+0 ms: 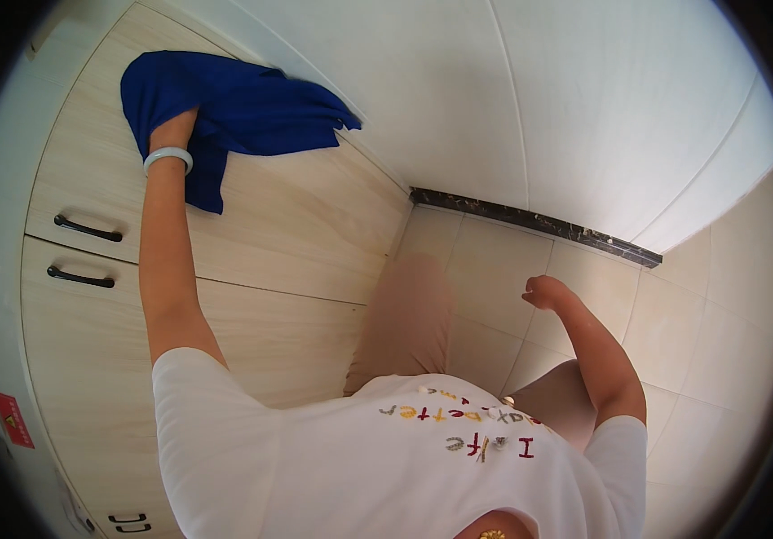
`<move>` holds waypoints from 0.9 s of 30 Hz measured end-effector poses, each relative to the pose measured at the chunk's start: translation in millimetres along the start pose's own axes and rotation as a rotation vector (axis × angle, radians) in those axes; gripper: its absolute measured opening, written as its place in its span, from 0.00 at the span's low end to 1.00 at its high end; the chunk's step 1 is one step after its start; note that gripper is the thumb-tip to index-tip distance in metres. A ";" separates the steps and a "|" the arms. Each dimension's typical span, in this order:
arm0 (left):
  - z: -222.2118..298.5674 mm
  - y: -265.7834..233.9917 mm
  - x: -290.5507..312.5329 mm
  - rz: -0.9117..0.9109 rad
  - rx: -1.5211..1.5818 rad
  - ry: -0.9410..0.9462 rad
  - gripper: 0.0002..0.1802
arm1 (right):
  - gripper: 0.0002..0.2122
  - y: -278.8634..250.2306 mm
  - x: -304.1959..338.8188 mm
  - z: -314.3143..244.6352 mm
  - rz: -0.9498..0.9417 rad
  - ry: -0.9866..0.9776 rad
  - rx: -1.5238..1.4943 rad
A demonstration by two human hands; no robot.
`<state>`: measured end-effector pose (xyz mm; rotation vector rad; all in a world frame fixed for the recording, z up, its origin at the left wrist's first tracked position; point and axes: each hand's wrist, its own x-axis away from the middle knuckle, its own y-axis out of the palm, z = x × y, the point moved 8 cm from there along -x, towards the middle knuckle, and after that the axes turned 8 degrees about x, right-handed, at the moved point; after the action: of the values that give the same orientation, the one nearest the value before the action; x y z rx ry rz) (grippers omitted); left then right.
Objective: The person places a box into a cabinet, then uses a cloth to wipe a tabletop, the wall, and the baseboard.
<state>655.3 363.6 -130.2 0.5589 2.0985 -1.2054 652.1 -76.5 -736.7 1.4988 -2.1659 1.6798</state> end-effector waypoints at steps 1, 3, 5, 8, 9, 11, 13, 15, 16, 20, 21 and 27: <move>22.7 35.1 19.1 -0.063 -0.025 0.096 0.27 | 0.17 2.3 -1.2 0.3 -0.003 0.007 0.015; 59.5 90.9 59.6 -0.161 -0.025 0.242 0.27 | 0.17 4.4 -4.2 -0.7 -0.005 0.018 0.024; 86.1 146.7 121.1 -0.296 0.065 0.262 0.27 | 0.17 4.8 -5.3 -3.4 0.011 0.018 0.045; 110.1 219.6 225.1 -0.693 0.162 0.155 0.27 | 0.17 3.8 -1.5 -1.5 0.015 0.039 0.005; 114.3 239.3 259.5 -0.892 0.175 0.073 0.27 | 0.17 2.2 -0.6 0.0 0.025 0.053 0.005; 119.6 261.3 307.2 -1.253 0.181 -0.103 0.27 | 0.18 7.9 3.2 3.5 -0.067 0.078 0.065; 119.5 265.0 307.3 -1.314 0.199 -0.203 0.27 | 0.18 3.6 6.4 6.7 -0.056 0.089 0.053; 107.9 258.2 265.3 -1.060 0.248 -0.215 0.27 | 0.18 1.6 5.2 6.4 -0.055 0.089 0.038; 105.7 239.0 223.9 -0.751 0.292 -0.131 0.27 | 0.17 -3.7 5.5 6.6 -0.009 0.079 0.021; 93.1 137.3 65.8 -0.027 0.367 0.104 0.22 | 0.18 -8.3 8.5 13.8 0.027 0.080 -0.003; 74.6 116.7 43.9 0.084 0.341 0.130 0.24 | 0.17 -9.0 7.5 11.1 0.046 0.067 -0.003; 20.9 89.3 -73.8 0.015 -0.086 -0.055 0.15 | 0.17 -10.6 7.5 -4.2 0.064 0.030 0.005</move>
<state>770.6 385.6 -138.7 0.4965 2.0849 -1.1042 653.2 -77.9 -723.1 1.4097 -2.2191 1.7165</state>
